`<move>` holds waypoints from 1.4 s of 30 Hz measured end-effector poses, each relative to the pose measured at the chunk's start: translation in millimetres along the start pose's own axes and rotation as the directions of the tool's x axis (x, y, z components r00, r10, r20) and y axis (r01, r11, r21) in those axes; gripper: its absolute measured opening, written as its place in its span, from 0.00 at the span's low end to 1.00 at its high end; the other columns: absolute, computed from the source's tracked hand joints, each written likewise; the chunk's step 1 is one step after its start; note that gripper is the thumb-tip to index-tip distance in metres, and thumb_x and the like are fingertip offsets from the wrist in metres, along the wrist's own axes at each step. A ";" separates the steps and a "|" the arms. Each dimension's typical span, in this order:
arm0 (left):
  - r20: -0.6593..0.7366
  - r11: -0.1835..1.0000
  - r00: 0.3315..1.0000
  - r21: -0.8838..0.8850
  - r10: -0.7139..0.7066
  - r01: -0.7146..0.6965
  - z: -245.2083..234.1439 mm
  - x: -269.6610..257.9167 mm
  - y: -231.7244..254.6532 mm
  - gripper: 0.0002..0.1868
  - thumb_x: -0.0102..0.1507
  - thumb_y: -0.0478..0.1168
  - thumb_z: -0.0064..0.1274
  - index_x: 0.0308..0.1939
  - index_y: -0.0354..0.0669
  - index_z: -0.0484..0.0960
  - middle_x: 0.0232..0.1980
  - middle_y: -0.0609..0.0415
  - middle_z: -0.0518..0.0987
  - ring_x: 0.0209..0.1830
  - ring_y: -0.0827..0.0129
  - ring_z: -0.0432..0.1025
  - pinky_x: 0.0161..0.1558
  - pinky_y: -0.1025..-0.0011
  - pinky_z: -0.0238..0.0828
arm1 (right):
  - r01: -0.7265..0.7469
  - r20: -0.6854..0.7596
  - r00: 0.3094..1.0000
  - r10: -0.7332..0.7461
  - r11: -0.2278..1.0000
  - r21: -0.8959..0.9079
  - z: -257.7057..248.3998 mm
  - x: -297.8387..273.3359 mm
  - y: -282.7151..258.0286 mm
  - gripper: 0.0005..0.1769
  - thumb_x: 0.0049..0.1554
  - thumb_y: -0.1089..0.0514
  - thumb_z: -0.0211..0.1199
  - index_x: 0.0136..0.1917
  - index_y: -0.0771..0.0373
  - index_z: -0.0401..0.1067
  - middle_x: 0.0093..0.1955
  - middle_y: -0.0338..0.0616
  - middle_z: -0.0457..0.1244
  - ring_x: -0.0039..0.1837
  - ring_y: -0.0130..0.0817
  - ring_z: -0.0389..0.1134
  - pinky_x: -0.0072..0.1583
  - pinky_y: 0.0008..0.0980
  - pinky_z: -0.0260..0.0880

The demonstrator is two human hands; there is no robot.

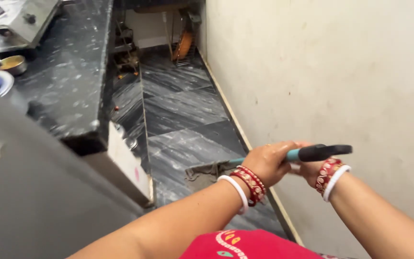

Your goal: Mopping the floor with a mop and bucket of water.

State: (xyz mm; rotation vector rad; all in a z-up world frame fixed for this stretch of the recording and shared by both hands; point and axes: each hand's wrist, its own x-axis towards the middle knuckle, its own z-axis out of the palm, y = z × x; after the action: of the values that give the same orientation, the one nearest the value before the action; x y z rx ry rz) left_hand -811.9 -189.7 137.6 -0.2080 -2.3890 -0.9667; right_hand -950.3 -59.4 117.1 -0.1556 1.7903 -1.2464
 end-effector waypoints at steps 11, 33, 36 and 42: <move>-0.168 0.985 0.986 0.168 0.002 0.027 12.6 131.9 -183.9 0.21 0.54 0.32 0.58 0.51 0.45 0.76 0.46 0.45 0.82 0.45 0.46 0.77 0.46 0.52 0.74 | 0.623 0.032 0.717 -0.697 0.660 0.420 1.1 51.7 -147.2 0.36 0.66 0.36 0.44 0.46 0.73 0.75 0.60 0.56 0.71 0.70 0.49 0.63 0.75 0.50 0.52; 0.077 0.615 0.613 0.190 -0.786 0.765 -125.1 308.3 -504.6 0.40 0.54 0.54 0.65 0.69 0.55 0.68 0.69 0.46 0.72 0.68 0.51 0.69 0.64 0.59 0.68 | 0.829 0.452 0.535 -0.714 0.545 -0.121 64.9 490.1 -336.1 0.14 0.57 0.61 0.63 0.31 0.66 0.68 0.41 0.44 0.72 0.66 0.34 0.70 0.61 0.34 0.70; 0.116 0.610 0.599 0.196 -0.792 0.768 -171.1 329.0 -569.6 0.35 0.55 0.49 0.61 0.67 0.56 0.73 0.69 0.46 0.74 0.65 0.50 0.72 0.62 0.58 0.70 | 0.814 0.458 0.554 -0.695 0.568 -0.122 104.1 553.6 -382.4 0.12 0.56 0.61 0.63 0.32 0.66 0.71 0.42 0.44 0.72 0.67 0.35 0.70 0.62 0.34 0.68; 0.110 0.527 0.518 0.257 -0.848 0.810 -272.1 375.6 -681.3 0.35 0.60 0.56 0.58 0.68 0.46 0.72 0.64 0.39 0.79 0.64 0.51 0.75 0.63 0.59 0.72 | 0.799 0.487 0.553 -0.676 0.596 -0.080 176.0 662.1 -472.7 0.13 0.57 0.61 0.64 0.32 0.67 0.69 0.43 0.45 0.72 0.70 0.40 0.69 0.64 0.37 0.68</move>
State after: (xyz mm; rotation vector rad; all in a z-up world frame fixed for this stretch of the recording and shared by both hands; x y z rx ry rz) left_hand -1236.9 -894.7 96.0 1.0918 -2.7765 -1.1411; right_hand -1375.2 -774.2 81.0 -1.4060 1.5302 -1.3480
